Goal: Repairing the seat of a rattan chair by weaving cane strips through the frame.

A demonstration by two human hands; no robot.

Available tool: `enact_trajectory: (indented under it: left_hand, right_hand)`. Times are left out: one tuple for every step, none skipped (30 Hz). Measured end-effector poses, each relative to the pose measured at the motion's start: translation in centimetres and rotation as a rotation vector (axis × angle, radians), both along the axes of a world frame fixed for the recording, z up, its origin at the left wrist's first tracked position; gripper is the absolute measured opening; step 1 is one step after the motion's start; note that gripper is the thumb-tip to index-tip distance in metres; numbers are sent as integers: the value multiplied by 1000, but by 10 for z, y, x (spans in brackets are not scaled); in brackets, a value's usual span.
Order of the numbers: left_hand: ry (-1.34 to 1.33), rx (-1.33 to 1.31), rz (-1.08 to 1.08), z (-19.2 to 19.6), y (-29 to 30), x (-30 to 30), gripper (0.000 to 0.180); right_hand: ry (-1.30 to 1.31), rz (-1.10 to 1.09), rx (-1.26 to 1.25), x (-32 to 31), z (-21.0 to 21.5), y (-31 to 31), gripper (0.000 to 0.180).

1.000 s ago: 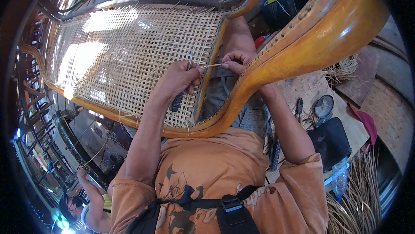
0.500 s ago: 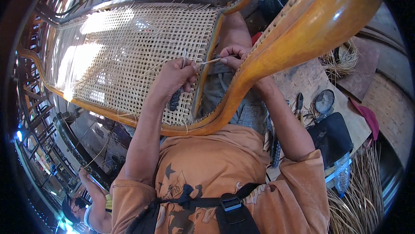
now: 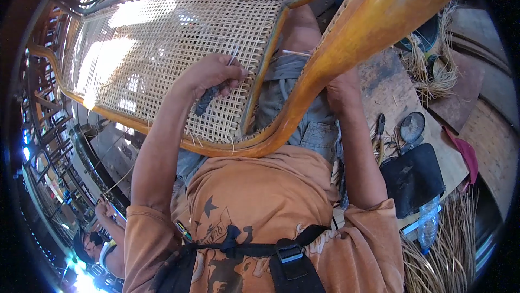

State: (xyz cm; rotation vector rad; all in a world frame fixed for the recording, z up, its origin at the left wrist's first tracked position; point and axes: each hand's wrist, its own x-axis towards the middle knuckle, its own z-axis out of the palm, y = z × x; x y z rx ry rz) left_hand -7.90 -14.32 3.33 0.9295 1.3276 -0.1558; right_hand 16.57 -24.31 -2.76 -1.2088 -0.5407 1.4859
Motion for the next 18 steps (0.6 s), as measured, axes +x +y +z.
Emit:
enact_trajectory:
  left_hand:
    - [33,4,-72,-1,3,1,13]
    - [66,8,-143,0,4,3,14]
    - [57,16,-128,1,4,7,12]
    - [57,16,-124,4,5,9,12]
    - [80,33,-168,6,7,11,12]
    - [106,53,-210,8,8,11,11]
    - [107,56,-205,7,8,10,11]
    - [115,34,-220,5,8,9,12]
    - [118,9,-239,3,9,10,13]
    - [115,8,-239,2,11,12,13]
    - [140,5,-268,1,12,14,14]
    - [167,1,-298,2,14,17,15]
    - [166,0,-298,4,14,20,15]
    - [176,-13,-310,6,16,23,13]
    - [188,-24,-321,8,16,26,11]
    - [189,-25,-319,7,16,28,11]
    - [205,-2,-367,5,16,31,12]
    - [221,20,-414,3,17,32,15]
  right_hand:
    - [-8,-41,-3,5,-3,-4,24]
    - [-17,-82,-6,8,-5,-6,27]
    - [-17,-78,-6,9,1,-7,27]
    - [1,-151,-42,11,11,-7,21]
    - [19,-224,-79,13,18,-6,15]
    - [20,-219,-76,15,20,-5,15]
    - [31,-256,-63,17,22,-4,14]
    - [42,-292,-50,20,23,-3,14]
    - [38,-292,-50,23,25,-3,14]
    - [14,-288,-68,27,27,-2,14]
    - [-9,-284,-85,31,28,-2,14]
    - [-10,-284,-87,34,27,-2,14]
    - [-16,-270,-77,38,26,-2,14]
    - [-22,-256,-67,42,25,-2,15]
    - [-21,-255,-68,45,24,-3,15]
    - [-27,-247,-56,48,22,-4,16]
    - [-33,-240,-44,51,21,-4,16]
    - [-32,-237,-46,52,21,-5,16]
